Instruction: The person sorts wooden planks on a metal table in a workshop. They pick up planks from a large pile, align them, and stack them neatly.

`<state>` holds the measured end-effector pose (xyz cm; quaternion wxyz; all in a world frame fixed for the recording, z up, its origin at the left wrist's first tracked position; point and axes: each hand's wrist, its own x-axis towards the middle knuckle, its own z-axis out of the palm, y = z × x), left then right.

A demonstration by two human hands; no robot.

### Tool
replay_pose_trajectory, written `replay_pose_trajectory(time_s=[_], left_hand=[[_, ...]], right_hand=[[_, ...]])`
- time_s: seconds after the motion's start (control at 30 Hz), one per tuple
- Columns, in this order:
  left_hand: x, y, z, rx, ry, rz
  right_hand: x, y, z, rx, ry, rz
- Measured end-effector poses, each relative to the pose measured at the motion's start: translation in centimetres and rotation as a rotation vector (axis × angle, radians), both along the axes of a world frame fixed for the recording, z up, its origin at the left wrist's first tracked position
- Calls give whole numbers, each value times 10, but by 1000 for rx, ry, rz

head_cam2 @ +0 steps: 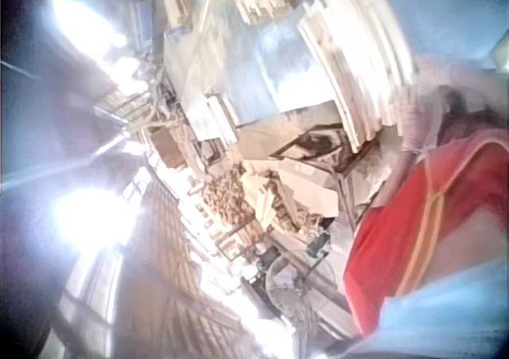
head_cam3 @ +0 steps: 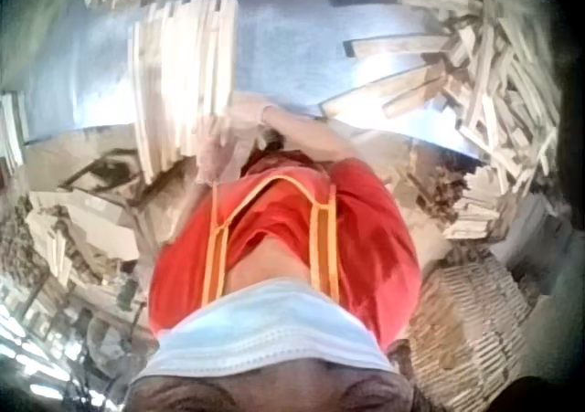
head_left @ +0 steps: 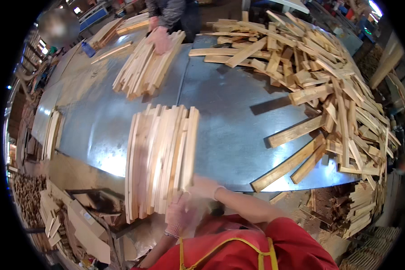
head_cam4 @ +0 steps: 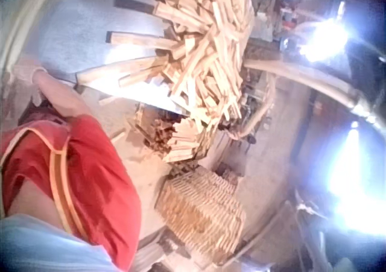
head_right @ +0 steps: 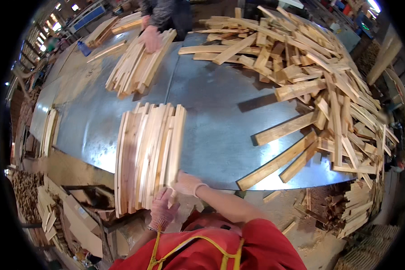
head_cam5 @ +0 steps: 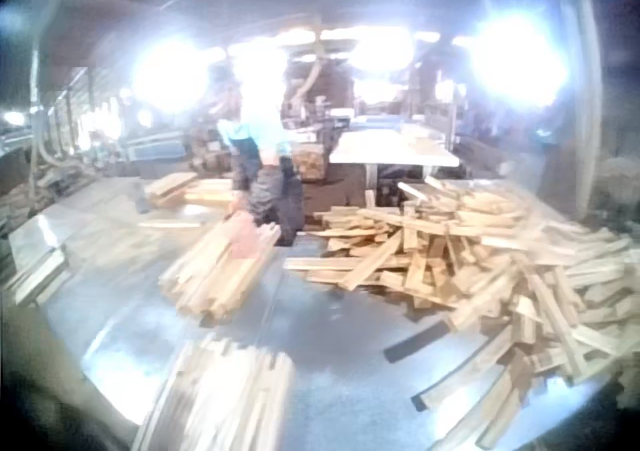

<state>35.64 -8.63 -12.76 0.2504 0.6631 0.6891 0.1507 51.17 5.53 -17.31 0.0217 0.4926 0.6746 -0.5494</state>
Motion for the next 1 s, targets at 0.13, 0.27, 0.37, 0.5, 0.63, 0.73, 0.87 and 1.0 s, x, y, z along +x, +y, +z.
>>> replay_pose_trajectory(time_s=[0.13,0.27,0.37,0.5,0.63,0.73,0.87,1.0], left_hand=[[24,29,16,186,20,-59],[29,30,-4,161,-30,-55],[50,52,-8,72,-89,-92],[103,99,13,176,-175,-125],[119,125,14,371,-638,165],[142,152,18,291,-230,2],[191,156,-22,120,219,-99],[201,157,-43,77,341,-17]], right_hand=[[40,41,-17,-153,545,-204],[176,111,67,178,910,-901],[272,189,127,-37,1584,-1554],[370,249,42,436,1211,-1348],[258,108,89,-19,1013,-1118],[272,43,74,74,530,-665],[358,49,88,319,437,-746],[420,108,87,355,808,-1384]])
